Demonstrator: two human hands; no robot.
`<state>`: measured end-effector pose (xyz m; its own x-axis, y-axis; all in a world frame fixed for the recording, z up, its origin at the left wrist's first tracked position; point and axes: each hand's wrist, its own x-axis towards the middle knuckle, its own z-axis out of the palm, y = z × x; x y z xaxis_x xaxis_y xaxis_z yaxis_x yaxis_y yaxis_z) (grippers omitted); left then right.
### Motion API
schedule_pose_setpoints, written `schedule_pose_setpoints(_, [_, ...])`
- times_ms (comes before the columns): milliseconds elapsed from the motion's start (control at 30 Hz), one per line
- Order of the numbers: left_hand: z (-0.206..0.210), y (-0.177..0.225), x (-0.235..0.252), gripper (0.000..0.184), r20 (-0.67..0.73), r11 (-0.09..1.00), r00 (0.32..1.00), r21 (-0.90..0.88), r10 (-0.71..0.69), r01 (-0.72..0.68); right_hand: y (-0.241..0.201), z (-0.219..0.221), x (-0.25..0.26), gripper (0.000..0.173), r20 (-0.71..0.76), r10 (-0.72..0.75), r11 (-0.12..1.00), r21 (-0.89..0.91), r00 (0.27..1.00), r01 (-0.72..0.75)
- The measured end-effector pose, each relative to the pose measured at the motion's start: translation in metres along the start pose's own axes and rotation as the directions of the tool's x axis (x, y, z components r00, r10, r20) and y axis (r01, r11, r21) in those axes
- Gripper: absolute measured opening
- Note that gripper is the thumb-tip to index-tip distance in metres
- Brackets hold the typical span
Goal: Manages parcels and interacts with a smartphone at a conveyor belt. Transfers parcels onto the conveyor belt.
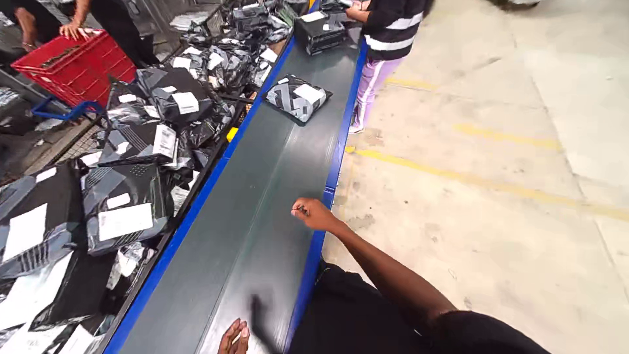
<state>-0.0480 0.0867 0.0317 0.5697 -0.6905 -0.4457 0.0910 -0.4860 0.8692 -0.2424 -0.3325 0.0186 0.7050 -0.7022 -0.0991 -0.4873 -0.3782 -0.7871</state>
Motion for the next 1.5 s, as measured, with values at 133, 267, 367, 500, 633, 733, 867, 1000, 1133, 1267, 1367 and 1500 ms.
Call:
schedule_pose_setpoints(133, [0.061, 0.043, 0.032, 0.048, 0.084, 0.999, 0.996, 0.022, -0.027, 0.025, 0.061, -0.058, 0.012, 0.031, -0.071, 0.081, 0.994, 0.073, 0.994, -0.076])
schedule_pose_setpoints(267, [0.100, 0.066, 0.049, 0.047, 0.122, 0.999, 0.992, 0.014, -0.040, 0.038, 0.103, -0.130, 0.069, 0.049, -0.117, 0.139, 0.989, 0.062, 0.983, -0.133])
schedule_pose_setpoints(367, [0.111, 0.078, 0.052, 0.049, 0.110, 0.997, 0.992, 0.037, -0.069, 0.065, 0.119, -0.186, 0.138, 0.066, -0.194, 0.183, 0.983, 0.036, 0.964, -0.180])
schedule_pose_setpoints(500, [0.112, 0.086, 0.051, 0.049, 0.027, 0.996, 0.996, 0.026, -0.087, 0.086, 0.123, -0.221, 0.226, 0.081, -0.338, 0.231, 0.971, 0.028, 0.912, -0.236])
schedule_pose_setpoints(633, [0.120, 0.091, 0.060, 0.051, -0.052, 0.994, 0.993, -0.030, -0.103, 0.101, 0.137, -0.184, 0.271, 0.125, -0.251, 0.360, 0.884, -0.217, 0.899, -0.414])
schedule_pose_setpoints(733, [0.133, 0.092, 0.079, 0.058, -0.086, 0.990, 0.992, -0.118, -0.094, 0.084, 0.104, -0.116, 0.264, 0.130, -0.196, 0.329, 0.853, -0.358, 0.924, -0.380])
schedule_pose_setpoints(867, [0.150, 0.087, 0.125, 0.057, -0.049, 0.866, 0.990, -0.491, -0.132, 0.091, 0.042, -0.012, 0.195, 0.089, -0.075, 0.204, 0.960, -0.180, 0.976, -0.214])
schedule_pose_setpoints(1000, [0.134, 0.084, 0.153, 0.077, -0.041, 0.618, 0.946, -0.765, -0.323, 0.178, -0.022, 0.037, 0.076, 0.069, 0.241, 0.053, 0.996, 0.061, 0.969, -0.069])
schedule_pose_setpoints(1133, [0.102, 0.094, 0.105, 0.050, -0.212, 0.693, 0.903, -0.711, -0.373, 0.119, -0.051, 0.027, 0.008, 0.064, 0.503, -0.222, 0.949, 0.309, 0.836, 0.066])
schedule_pose_setpoints(1267, [0.046, 0.168, 0.103, 0.046, -0.410, 0.747, 0.892, -0.650, -0.189, -0.140, -0.146, 0.008, 0.075, 0.071, 0.264, -0.473, 0.830, 0.454, 0.841, 0.324])
schedule_pose_setpoints(1367, [-0.044, 0.281, 0.156, 0.029, -0.516, 0.682, 0.800, -0.468, 0.305, -0.562, -0.259, -0.015, 0.188, 0.087, 0.040, -0.600, 0.752, 0.368, 0.799, 0.546])
schedule_pose_setpoints(1500, [-0.177, 0.392, 0.237, 0.081, -0.601, 0.416, 0.717, -0.586, 0.353, -0.695, -0.438, -0.004, 0.386, 0.076, -0.097, -0.575, 0.765, 0.290, 0.813, 0.576])
